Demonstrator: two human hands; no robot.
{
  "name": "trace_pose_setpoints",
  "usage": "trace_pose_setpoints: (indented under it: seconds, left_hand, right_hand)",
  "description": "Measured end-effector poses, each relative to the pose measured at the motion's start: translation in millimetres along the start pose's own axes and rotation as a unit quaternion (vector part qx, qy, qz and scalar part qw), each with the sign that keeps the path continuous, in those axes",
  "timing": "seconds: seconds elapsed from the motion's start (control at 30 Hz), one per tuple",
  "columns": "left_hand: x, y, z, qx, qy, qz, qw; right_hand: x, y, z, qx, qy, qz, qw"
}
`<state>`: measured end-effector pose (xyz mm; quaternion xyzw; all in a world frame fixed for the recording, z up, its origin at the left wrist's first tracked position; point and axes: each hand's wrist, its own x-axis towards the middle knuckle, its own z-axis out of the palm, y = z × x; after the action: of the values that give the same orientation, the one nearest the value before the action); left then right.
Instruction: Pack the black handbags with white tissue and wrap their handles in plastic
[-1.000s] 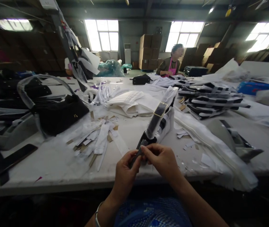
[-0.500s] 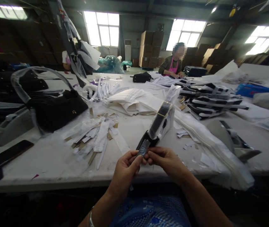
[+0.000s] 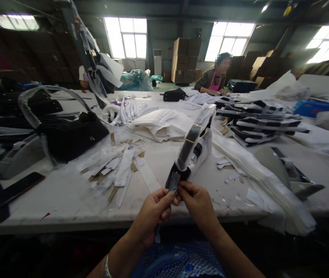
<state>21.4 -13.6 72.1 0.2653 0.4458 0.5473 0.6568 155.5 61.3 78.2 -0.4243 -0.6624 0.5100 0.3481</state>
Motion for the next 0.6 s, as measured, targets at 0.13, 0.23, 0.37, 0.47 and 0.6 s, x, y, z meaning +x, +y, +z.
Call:
trace_pose_setpoints:
  seconds: [0.13,0.23,0.37,0.47,0.6]
  left_hand:
    - [1.7,2.9,-0.4,-0.008,-0.007,-0.014,1.000]
    - [1.2,5.0,1.5,-0.016,-0.018,-0.023,0.999]
    - [-0.3,4.3,4.3,-0.020,-0.041,-0.020,0.999]
    - [0.1,2.6,2.9,-0.035,-0.042,-0.028,0.998]
    - [2.4,0.8,-2.3,-0.064,-0.036,-0.037,0.997]
  right_hand:
    - [0.0,-1.0,3.5,0.001,-0.001,0.011,1.000]
    - [1.1,-2.5,3.5,0.004,-0.016,0.044,0.999]
    - [4.7,-4.7,1.8,-0.029,-0.017,0.060,0.998]
    - [5.9,-4.3,0.9,-0.059,-0.020,0.061,0.996]
    - [-0.8,-2.1,-0.2,0.056,-0.084,0.069,0.993]
